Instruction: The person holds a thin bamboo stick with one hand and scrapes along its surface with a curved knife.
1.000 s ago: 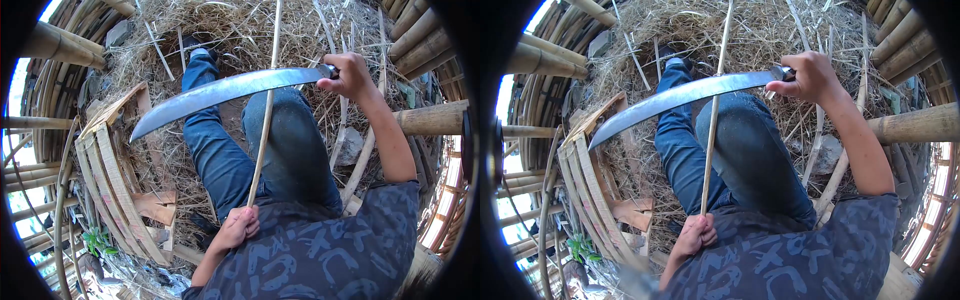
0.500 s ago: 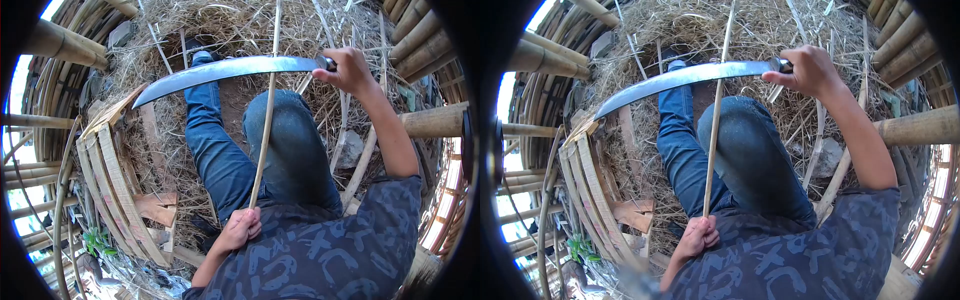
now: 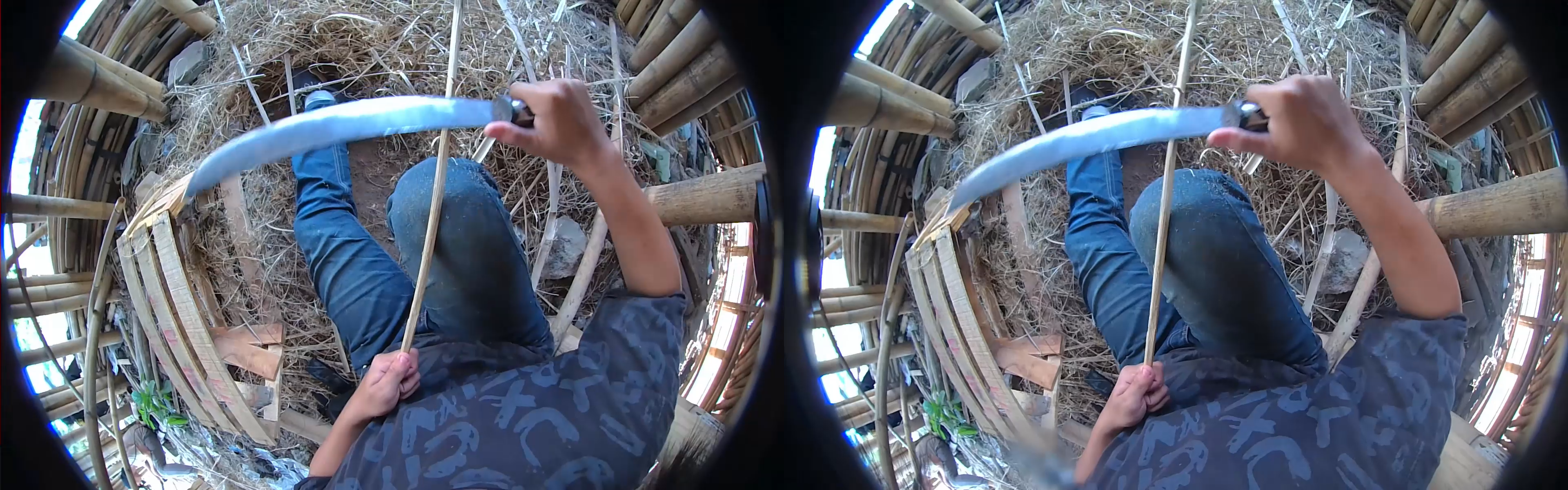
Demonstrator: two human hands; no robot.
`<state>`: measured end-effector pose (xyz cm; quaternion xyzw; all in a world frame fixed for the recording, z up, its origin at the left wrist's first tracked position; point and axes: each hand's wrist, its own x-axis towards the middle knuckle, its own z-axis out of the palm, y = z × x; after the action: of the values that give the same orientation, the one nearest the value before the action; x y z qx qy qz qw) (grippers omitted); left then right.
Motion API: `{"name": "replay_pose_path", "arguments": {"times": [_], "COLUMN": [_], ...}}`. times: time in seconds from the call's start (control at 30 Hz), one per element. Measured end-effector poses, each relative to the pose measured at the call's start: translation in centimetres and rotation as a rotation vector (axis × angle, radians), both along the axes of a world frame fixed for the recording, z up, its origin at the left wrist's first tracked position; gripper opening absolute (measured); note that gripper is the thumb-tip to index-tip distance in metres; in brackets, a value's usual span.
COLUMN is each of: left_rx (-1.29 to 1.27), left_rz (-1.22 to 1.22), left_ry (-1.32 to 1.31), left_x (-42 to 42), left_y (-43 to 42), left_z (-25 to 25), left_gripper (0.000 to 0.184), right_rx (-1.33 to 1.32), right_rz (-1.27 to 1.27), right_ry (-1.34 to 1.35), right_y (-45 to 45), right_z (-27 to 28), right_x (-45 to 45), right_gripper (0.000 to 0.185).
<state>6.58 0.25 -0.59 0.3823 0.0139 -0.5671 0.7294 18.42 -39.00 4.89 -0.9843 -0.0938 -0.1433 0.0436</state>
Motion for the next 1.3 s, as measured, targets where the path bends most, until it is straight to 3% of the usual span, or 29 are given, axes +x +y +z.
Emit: {"name": "replay_pose_path", "arguments": {"times": [0.13,0.17,0.2,0.27,0.4,0.5,0.6,0.7,0.83,0.9,1.03,1.2,1.27,1.3], "left_rx": [0.011,0.013,0.021,0.037,0.030,0.071,0.080,0.078,0.022,0.053,0.034,0.066,0.058,0.052], "left_rz": [-0.001,-0.004,0.003,-0.020,0.005,0.009,0.008,-0.001,-0.023,-0.020,-0.015,-0.018,-0.027,-0.026], "left_ry": [-0.011,-0.007,-0.008,-0.031,-0.002,-0.026,-0.025,-0.041,0.022,0.008,-0.023,-0.020,-0.006,0.007], "left_x": [-0.2,-0.3,-0.3,-0.1,-0.1,-0.2,-0.3,0.0,-0.2,-0.2,-0.1,0.1,0.0,-0.1], "left_y": [0.4,0.6,0.6,0.5,-0.1,0.0,0.4,0.0,0.6,0.7,0.5,0.4,0.5,0.7], "left_z": [0.0,0.2,0.4,0.4,0.3,0.3,0.8,1.1,0.0,-0.1,0.6,0.4,0.1,0.1], "left_gripper": [0.042,0.042,0.042,0.042,0.043,0.045,0.045,0.044,0.042,0.042,0.043,0.043,0.043,0.043], "right_rx": [-0.082,0.000,0.081,0.150,0.090,-0.014,0.061,0.154,0.062,-0.087,0.090,0.048,-0.069,-0.027], "right_rz": [0.211,0.178,0.002,-0.030,-0.021,0.184,-0.037,-0.046,0.032,0.194,-0.155,-0.019,0.184,0.197], "right_ry": [-0.035,-0.153,-0.028,0.018,0.009,-0.133,-0.063,-0.020,-0.089,-0.142,0.059,-0.094,-0.236,-0.171], "right_y": [-0.5,-1.7,-3.0,-4.6,-1.0,-0.3,-4.5,-4.6,-0.7,-1.5,-6.5,-2.7,-1.8,-3.9], "right_z": [-0.7,-1.6,-1.9,-2.3,-1.2,-1.2,-2.5,-2.5,-0.6,-0.5,-2.1,-1.3,0.0,-1.5], "right_x": [0.1,0.9,1.2,1.5,0.4,0.4,2.1,2.1,0.8,1.2,3.1,1.8,1.7,2.5], "right_gripper": [0.077,0.075,0.074,0.075,0.077,0.079,0.074,0.073,0.075,0.075,0.076,0.076,0.078,0.078]}}
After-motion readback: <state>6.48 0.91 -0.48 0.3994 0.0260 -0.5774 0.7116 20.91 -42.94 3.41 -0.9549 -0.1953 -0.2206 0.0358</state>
